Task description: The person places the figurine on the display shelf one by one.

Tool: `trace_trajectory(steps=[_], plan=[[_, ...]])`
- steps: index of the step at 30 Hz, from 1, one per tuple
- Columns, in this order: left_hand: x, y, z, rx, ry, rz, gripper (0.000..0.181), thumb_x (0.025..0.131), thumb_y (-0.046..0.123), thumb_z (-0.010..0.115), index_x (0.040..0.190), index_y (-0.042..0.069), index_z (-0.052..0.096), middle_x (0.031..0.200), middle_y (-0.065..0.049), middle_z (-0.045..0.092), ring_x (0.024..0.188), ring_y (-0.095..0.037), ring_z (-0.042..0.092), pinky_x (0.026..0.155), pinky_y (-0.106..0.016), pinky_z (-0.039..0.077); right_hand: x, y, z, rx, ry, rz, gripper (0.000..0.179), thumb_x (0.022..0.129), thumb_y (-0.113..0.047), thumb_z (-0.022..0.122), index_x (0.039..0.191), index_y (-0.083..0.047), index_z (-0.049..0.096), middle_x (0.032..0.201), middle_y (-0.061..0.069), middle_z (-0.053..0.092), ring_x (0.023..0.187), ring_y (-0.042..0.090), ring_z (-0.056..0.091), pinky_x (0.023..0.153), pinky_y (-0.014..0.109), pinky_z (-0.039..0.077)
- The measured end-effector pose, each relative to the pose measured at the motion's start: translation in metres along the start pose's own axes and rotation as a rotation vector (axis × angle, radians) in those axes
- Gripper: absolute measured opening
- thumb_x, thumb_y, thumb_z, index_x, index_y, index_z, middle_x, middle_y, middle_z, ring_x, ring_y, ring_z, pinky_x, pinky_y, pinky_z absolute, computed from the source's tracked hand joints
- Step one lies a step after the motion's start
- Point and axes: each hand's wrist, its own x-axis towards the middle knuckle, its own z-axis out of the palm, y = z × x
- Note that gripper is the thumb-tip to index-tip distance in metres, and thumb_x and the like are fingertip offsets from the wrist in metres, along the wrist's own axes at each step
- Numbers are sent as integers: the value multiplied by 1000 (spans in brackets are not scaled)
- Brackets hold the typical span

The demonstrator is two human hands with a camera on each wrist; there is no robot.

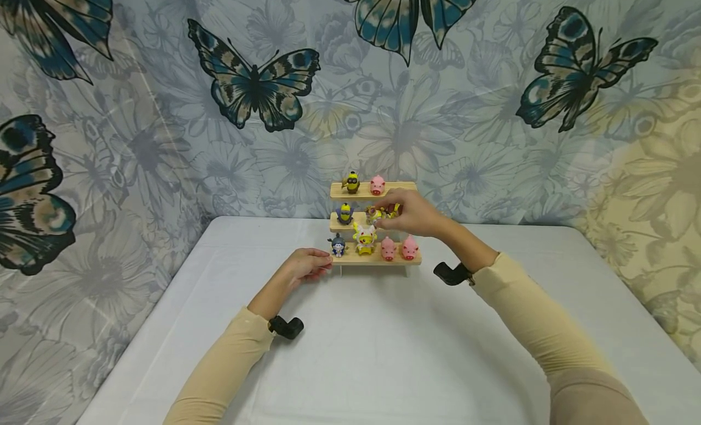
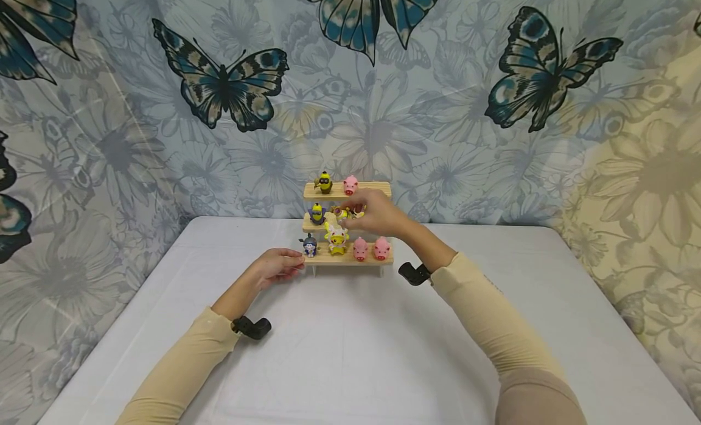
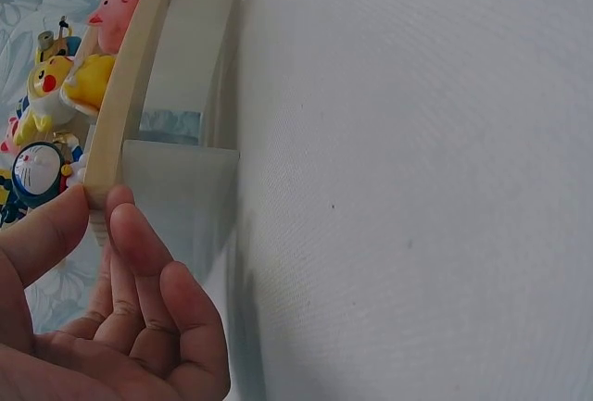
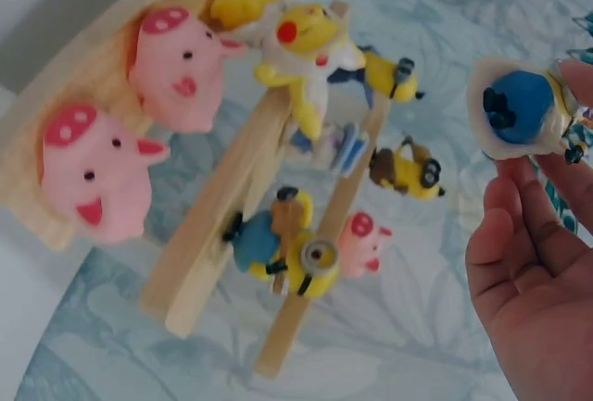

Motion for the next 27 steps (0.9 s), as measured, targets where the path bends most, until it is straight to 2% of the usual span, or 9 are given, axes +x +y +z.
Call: trace_trajectory(steps=[4, 10, 17, 24, 27], plan=[[-1, -1, -1, -4, 3, -9, 34, 93, 18, 66, 123, 2, 60, 79, 6, 70, 64, -3, 61, 62, -21, 46, 4, 6, -5, -10, 23, 2, 33, 84, -12, 73, 114, 0, 69, 104, 14, 68, 83, 27, 56, 69, 32, 46], [1, -1, -2, -25, 3, -18, 32, 93, 17, 66, 121, 2, 61, 84, 2, 71, 62, -4, 61, 61, -22, 47, 7, 15, -11, -63, 80, 70, 35, 86, -18, 71, 117, -2, 69, 111, 15, 67, 92, 27, 58, 75, 35, 46], [1, 4, -2, -7, 13, -25, 31, 93, 18, 66, 120, 4, 61, 89, 0, 73, 63, -4, 60, 62, -22, 46, 14, 26, -19, -50, 129, 110, 36, 89, -19, 70, 120, -2, 67, 114, 17, 67, 97, 27, 58, 80, 38, 47], [3, 1, -2, -7, 5, -17, 32, 93, 18, 66, 121, 3, 61, 84, 3, 71, 63, -4, 61, 63, -22, 46, 22, 42, -27, 76, 157, 285, 46, 93, -29, 67, 131, -5, 60, 116, 17, 60, 106, 30, 53, 77, 38, 42], [4, -1, -2, -12, 4, -16, 32, 93, 19, 66, 120, 3, 61, 82, 4, 70, 63, -4, 60, 62, -22, 46, 25, 49, -28, 72, 174, 307, 47, 93, -28, 66, 132, -2, 58, 118, 19, 60, 108, 31, 53, 78, 39, 42]])
